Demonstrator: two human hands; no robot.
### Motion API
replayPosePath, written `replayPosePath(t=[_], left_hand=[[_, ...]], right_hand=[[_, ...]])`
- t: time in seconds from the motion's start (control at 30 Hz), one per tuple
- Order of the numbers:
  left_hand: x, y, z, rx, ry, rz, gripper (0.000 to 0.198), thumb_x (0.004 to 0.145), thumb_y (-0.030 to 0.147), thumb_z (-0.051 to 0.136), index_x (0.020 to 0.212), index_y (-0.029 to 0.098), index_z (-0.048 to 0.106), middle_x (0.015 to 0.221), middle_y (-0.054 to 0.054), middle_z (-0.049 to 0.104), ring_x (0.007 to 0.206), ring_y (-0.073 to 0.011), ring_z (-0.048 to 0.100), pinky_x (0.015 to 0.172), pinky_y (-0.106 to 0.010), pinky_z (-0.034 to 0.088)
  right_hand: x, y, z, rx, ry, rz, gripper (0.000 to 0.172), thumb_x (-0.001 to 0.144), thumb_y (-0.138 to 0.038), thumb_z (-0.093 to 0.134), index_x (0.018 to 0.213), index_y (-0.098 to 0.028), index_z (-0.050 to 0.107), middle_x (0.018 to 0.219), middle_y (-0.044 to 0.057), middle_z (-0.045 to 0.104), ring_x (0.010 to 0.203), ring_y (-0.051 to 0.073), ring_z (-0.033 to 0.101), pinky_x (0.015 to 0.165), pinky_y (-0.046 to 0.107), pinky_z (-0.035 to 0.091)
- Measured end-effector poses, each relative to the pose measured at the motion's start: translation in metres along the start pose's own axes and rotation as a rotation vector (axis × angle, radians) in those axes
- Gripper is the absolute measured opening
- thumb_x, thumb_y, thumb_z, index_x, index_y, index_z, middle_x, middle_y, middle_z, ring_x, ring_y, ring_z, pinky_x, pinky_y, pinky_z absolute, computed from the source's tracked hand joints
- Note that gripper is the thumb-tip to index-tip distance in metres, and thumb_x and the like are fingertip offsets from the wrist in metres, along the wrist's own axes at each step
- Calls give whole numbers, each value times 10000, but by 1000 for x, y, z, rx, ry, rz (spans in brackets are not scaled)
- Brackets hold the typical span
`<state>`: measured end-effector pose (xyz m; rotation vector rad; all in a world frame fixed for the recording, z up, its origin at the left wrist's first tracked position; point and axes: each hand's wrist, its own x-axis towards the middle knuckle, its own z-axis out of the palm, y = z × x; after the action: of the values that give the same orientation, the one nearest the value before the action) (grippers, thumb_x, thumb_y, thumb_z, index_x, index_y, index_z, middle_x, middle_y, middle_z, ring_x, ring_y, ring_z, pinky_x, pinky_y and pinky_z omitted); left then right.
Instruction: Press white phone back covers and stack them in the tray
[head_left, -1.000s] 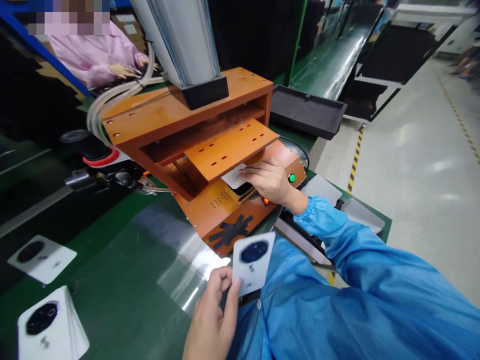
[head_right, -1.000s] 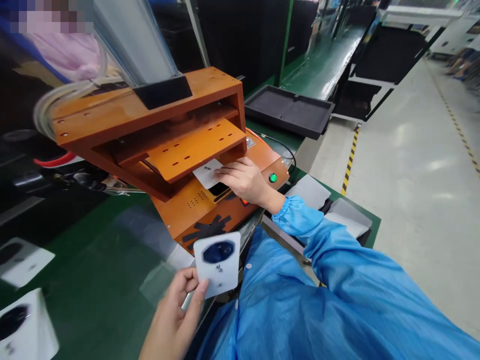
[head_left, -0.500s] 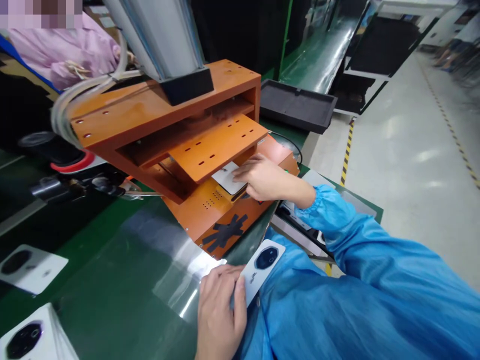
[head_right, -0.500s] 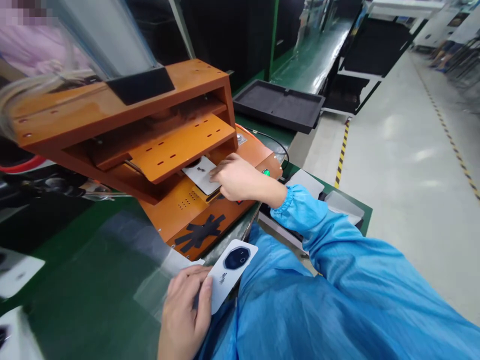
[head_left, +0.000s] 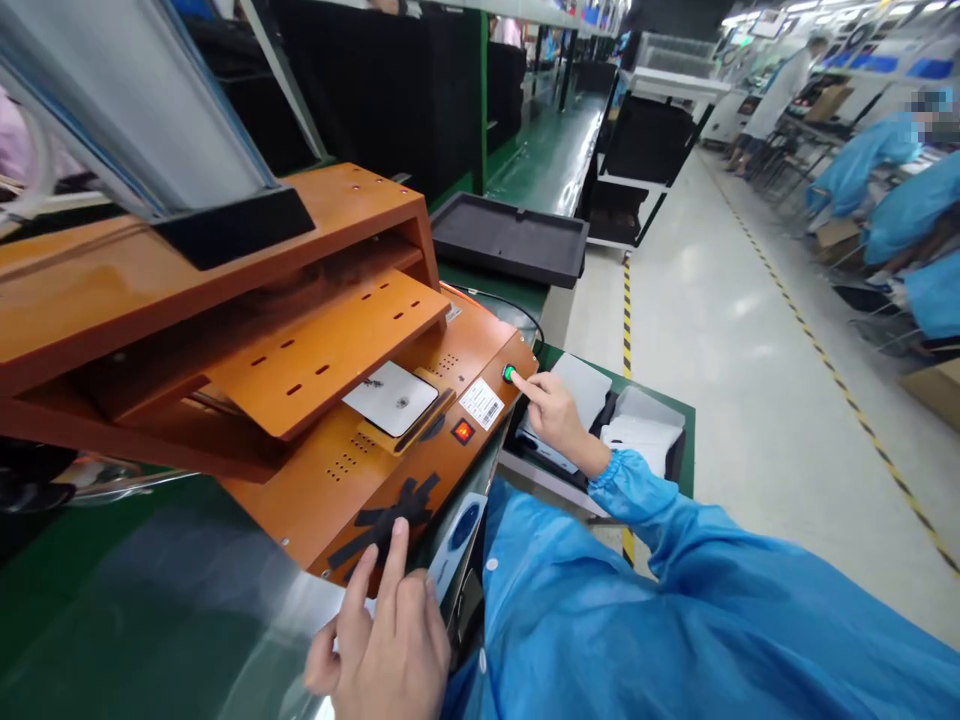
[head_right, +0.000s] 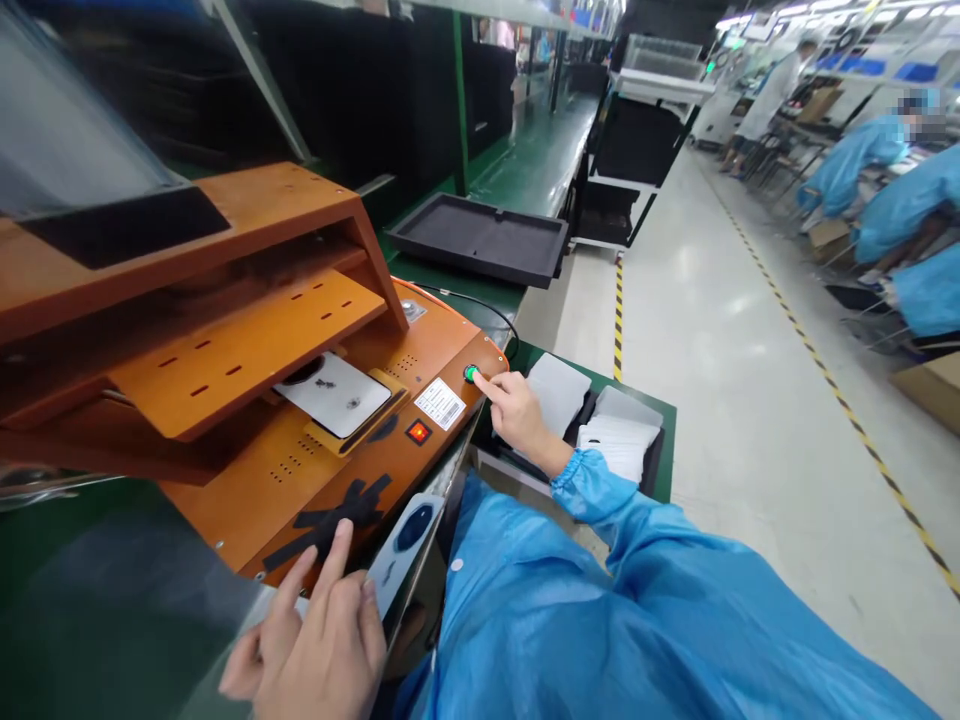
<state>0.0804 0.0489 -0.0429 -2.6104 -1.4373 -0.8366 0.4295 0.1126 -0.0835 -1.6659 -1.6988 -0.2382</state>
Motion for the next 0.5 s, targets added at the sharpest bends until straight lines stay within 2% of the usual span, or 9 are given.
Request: replayPosePath(t=[0.1, 0.17, 0.2, 0.27, 0.3, 0.33, 0.4, 0.43, 0.5], left_hand=[[0, -3, -8, -34, -63, 5, 30, 912, 222, 552, 918, 251, 557, 1445, -100, 626, 1269, -382, 550, 843, -489, 398], [-3, -4, -12, -144, -67, 64, 47, 907, 230, 559, 948, 252, 557, 1322, -140, 689, 1178, -355, 591, 847, -490, 441], [-6, -1, -11, -204, -46, 72, 76, 905, 230, 562, 976, 256, 566, 1214, -143, 719, 1109, -332, 613, 842, -481, 457], [-13, 11, -6, -312, -3, 14, 121, 919, 218, 549, 1025, 265, 580, 1022, -111, 718, 993, -287, 631, 845, -464, 470], [-17, 20, -1, -359, -8, -30, 121, 935, 213, 531, 1030, 266, 583, 974, -95, 702, 975, -274, 632, 854, -458, 471], [-20, 31, 5, -403, -32, -62, 122, 954, 213, 509, 1032, 262, 587, 961, -88, 693, 982, -267, 634, 867, -453, 472], [-24, 50, 16, -478, -132, -62, 167, 987, 250, 486, 1110, 249, 600, 1040, -97, 701, 1040, -265, 640, 897, -446, 480], [-26, 57, 21, -492, -189, -55, 243, 996, 288, 492, 1213, 240, 590, 1129, -113, 701, 1097, -276, 636, 917, -453, 482], [-30, 60, 26, -488, -286, -56, 471, 995, 366, 526, 1441, 224, 481, 1331, -150, 649, 1223, -308, 603, 964, -478, 482]], right_hand=[[1, -3, -12, 95, -33, 16, 525, 922, -83, 435, 1386, -246, 620, 1076, 104, 606, 1004, 236, 549, 911, 422, 493], [-19, -20, -27, 273, -76, 34, 444, 950, -199, 529, 1384, -238, 611, 1147, 116, 615, 1047, 241, 571, 935, 435, 503], [-36, -34, -34, 419, -143, 48, 466, 934, -281, 612, 1397, -237, 589, 1179, 118, 620, 1051, 241, 590, 925, 423, 519], [-76, -71, -45, 756, -371, 120, 635, 844, -425, 767, 1412, -249, 544, 1207, 107, 641, 1024, 232, 638, 869, 372, 558], [-96, -89, -47, 895, -467, 201, 644, 829, -462, 787, 1389, -257, 545, 1191, 95, 662, 994, 222, 661, 837, 347, 570], [-114, -104, -48, 974, -537, 291, 558, 868, -483, 749, 1344, -256, 567, 1158, 81, 685, 982, 212, 676, 831, 331, 572], [-139, -114, -48, 914, -535, 432, 370, 983, -487, 596, 1236, -218, 617, 1030, 58, 718, 904, 179, 692, 790, 294, 569], [-146, -106, -49, 775, -490, 475, 340, 1022, -476, 523, 1177, -197, 638, 953, 46, 719, 845, 161, 687, 756, 274, 562], [-154, -68, -57, 408, -370, 528, 352, 1044, -457, 455, 1062, -171, 659, 826, 27, 698, 727, 136, 647, 676, 243, 531]])
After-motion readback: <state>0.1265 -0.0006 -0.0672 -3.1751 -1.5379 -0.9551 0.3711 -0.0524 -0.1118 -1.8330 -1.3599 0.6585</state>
